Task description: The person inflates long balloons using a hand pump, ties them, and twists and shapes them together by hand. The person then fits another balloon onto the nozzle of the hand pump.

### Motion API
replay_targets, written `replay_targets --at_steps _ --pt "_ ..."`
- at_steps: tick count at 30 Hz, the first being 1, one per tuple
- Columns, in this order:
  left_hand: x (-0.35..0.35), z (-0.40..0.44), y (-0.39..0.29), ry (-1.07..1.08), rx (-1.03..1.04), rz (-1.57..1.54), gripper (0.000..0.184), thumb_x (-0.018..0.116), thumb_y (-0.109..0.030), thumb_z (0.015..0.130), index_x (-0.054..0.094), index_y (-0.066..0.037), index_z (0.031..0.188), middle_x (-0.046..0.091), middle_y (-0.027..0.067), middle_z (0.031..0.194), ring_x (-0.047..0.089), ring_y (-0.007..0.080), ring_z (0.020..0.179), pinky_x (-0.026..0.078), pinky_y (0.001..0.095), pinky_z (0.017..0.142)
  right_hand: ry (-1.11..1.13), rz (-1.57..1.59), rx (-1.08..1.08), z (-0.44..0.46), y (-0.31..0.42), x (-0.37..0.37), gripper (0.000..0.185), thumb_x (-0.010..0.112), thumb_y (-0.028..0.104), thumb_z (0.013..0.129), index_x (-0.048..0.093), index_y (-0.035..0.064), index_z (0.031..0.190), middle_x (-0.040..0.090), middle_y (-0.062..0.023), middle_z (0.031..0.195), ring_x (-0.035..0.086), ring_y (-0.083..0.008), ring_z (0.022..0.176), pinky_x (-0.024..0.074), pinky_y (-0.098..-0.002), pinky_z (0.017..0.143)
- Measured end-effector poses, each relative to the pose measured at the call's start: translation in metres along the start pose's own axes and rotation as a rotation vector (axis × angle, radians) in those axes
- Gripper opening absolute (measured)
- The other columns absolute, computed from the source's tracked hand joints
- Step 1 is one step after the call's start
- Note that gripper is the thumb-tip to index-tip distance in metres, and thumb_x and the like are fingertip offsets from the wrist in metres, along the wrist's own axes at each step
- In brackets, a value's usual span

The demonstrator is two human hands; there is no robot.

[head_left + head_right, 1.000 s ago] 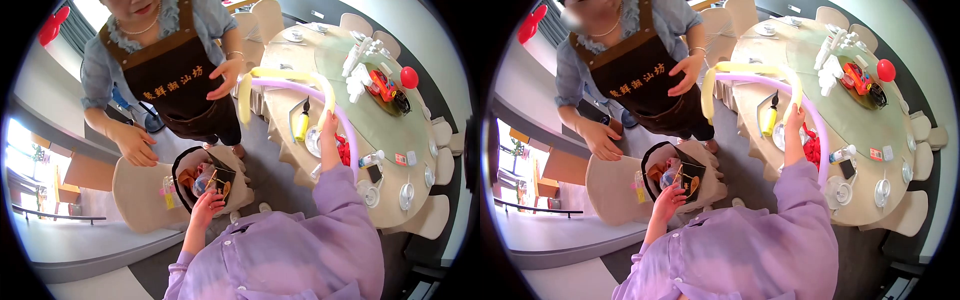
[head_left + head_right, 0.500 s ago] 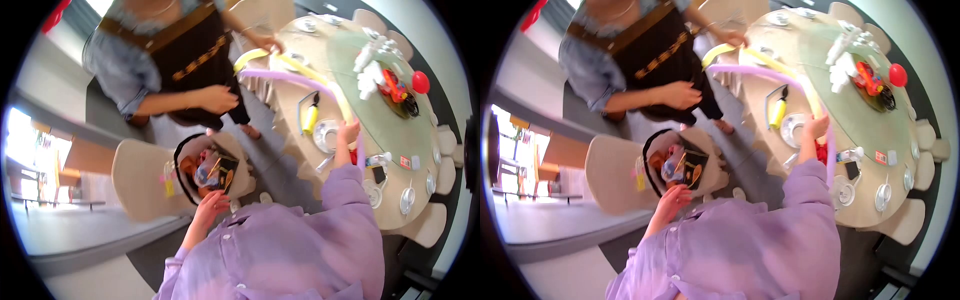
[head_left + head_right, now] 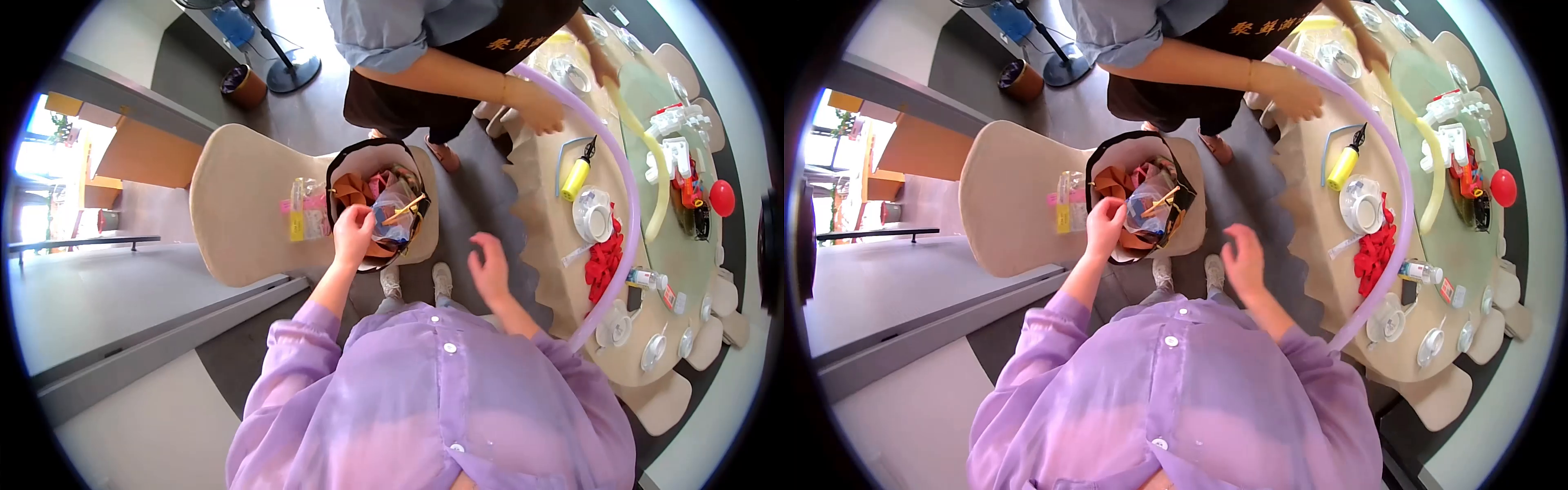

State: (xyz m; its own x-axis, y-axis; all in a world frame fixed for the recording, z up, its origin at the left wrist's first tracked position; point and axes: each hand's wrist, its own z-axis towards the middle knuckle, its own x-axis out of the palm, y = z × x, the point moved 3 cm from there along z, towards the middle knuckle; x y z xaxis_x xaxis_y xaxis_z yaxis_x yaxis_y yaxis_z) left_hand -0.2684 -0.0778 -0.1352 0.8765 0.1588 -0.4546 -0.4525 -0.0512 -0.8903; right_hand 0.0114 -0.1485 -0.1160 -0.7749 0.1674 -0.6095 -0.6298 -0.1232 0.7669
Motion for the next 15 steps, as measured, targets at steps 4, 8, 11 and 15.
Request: replay_targets --at_steps 4,8,11,15 --pt "0.013 0.029 -0.019 0.122 0.259 0.56 0.029 0.069 -0.015 0.066 0.057 -0.007 0.091 0.055 0.0101 0.092 0.053 0.0288 0.086 0.044 0.0377 0.075 0.168 0.027 0.091 -0.032 0.028 0.025 0.02 0.056 0.007 0.073 0.058 0.0037 0.092 0.057 -0.0138 0.099 0.058 -0.0302 0.09 0.0465 -0.0362 0.077" --pt "0.035 0.031 0.002 0.234 0.416 0.487 0.028 0.067 -0.017 0.068 0.057 -0.007 0.093 0.055 0.0122 0.097 0.053 0.0328 0.091 0.044 0.0418 0.075 0.078 0.051 0.375 -0.058 0.013 0.014 0.017 0.055 0.007 0.075 0.058 0.0049 0.092 0.059 -0.0123 0.092 0.06 -0.027 0.083 0.0477 -0.0339 0.072" --pt "0.037 0.022 -0.012 0.253 0.487 0.345 0.019 0.062 -0.01 0.072 0.056 -0.005 0.09 0.056 0.0139 0.098 0.052 0.0335 0.091 0.043 0.0399 0.078 -0.08 -0.037 0.504 -0.078 -0.001 -0.017 0.016 0.055 0.007 0.076 0.059 0.0055 0.092 0.059 -0.0112 0.089 0.06 -0.0258 0.078 0.0474 -0.0331 0.069" --pt "0.047 0.002 -0.037 0.35 0.583 0.202 0.018 0.057 -0.003 0.074 0.055 -0.003 0.092 0.055 0.0111 0.097 0.051 0.0295 0.092 0.039 0.0377 0.082 -0.466 -0.206 0.598 -0.111 -0.037 -0.092 0.012 0.055 0.008 0.077 0.06 0.0057 0.088 0.06 -0.0112 0.083 0.058 -0.0257 0.07 0.0462 -0.0323 0.065"
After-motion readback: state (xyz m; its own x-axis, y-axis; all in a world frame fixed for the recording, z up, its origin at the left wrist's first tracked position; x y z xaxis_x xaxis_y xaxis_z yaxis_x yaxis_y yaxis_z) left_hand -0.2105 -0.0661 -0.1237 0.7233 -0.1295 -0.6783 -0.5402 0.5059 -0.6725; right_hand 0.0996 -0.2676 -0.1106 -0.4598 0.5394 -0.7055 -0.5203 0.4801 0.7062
